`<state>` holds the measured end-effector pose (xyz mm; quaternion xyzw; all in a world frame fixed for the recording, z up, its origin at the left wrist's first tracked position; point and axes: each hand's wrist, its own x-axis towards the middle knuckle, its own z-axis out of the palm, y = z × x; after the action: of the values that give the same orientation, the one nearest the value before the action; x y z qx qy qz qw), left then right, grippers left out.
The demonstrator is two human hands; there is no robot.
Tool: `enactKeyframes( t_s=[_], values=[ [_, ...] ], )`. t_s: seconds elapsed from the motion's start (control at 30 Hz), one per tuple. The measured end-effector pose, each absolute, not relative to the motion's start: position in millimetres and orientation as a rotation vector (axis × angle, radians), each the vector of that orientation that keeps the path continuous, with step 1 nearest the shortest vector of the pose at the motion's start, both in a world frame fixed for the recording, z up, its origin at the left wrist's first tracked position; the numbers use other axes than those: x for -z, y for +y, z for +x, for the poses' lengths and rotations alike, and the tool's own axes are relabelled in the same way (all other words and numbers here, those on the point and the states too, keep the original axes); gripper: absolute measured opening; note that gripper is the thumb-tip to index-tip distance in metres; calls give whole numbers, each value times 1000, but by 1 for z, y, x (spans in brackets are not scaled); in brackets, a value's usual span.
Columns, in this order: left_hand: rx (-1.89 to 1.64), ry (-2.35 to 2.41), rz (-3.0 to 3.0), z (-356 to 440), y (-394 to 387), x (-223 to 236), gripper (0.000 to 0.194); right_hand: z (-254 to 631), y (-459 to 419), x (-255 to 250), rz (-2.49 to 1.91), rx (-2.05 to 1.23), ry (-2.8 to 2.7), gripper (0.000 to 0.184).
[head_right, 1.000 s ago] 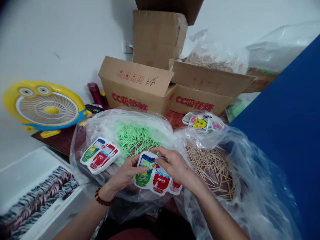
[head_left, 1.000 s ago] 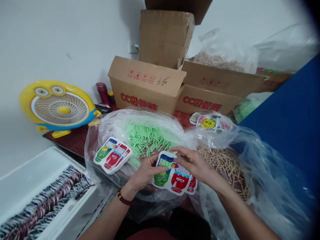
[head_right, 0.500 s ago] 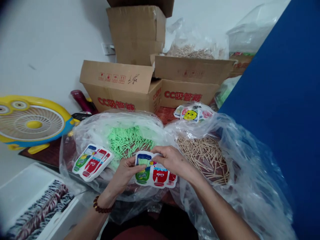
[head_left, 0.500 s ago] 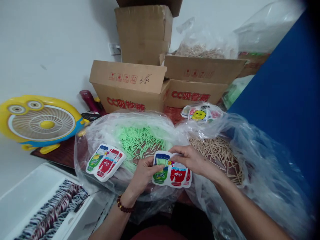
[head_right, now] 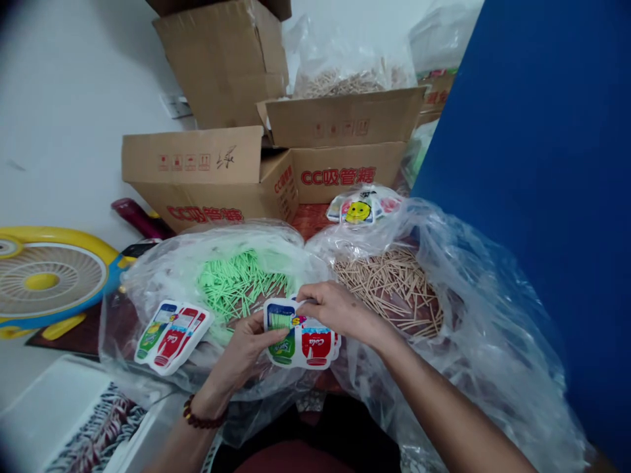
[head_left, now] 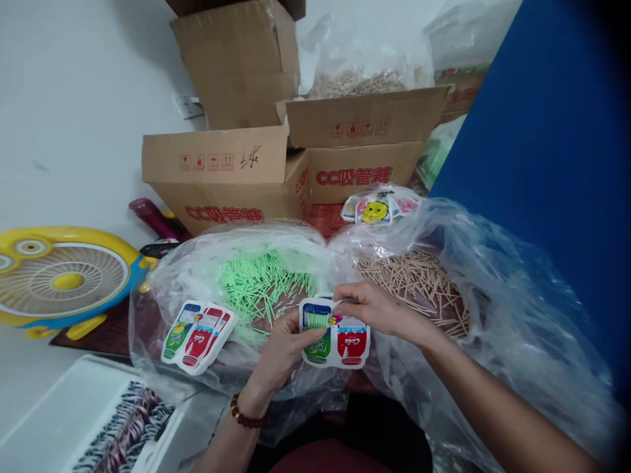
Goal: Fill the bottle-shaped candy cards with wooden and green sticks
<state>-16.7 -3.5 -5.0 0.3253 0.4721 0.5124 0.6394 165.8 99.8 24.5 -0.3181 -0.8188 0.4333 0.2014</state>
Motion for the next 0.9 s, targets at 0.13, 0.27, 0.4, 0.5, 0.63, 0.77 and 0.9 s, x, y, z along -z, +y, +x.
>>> enactKeyframes(
  t_s=[0.13, 0.27, 0.4, 0.5, 0.63, 0.77, 0.9],
  values=[
    [-1159, 1132, 756, -12, -2, 9, 30, 171, 101, -16, -881, -1209, -2281, 10],
    [-1190, 1168, 769, -9, -2, 14, 30, 174, 100, -13, -909, -1206, -2293, 9],
    [-1158, 1139, 788, -9, -4, 16, 24, 176, 99, -14, -959, -1215, -2299, 8],
    [-1133, 1141, 788, -9, -6, 16, 22, 179, 99, -15, -951, -1230, -2306, 9],
    [-1139, 1107, 768, -5, -5, 12, 25, 188, 98, -12, -909, -1255, -2292, 10],
    [-1118, 1092, 808, 7, -3, 8, 39, 195, 92, -8, -912, -1288, -2217, 12],
    [-1114, 1207, 902, 20, -1, 8, 46, 201, 85, -3, -924, -1409, -2148, 12]
  ],
)
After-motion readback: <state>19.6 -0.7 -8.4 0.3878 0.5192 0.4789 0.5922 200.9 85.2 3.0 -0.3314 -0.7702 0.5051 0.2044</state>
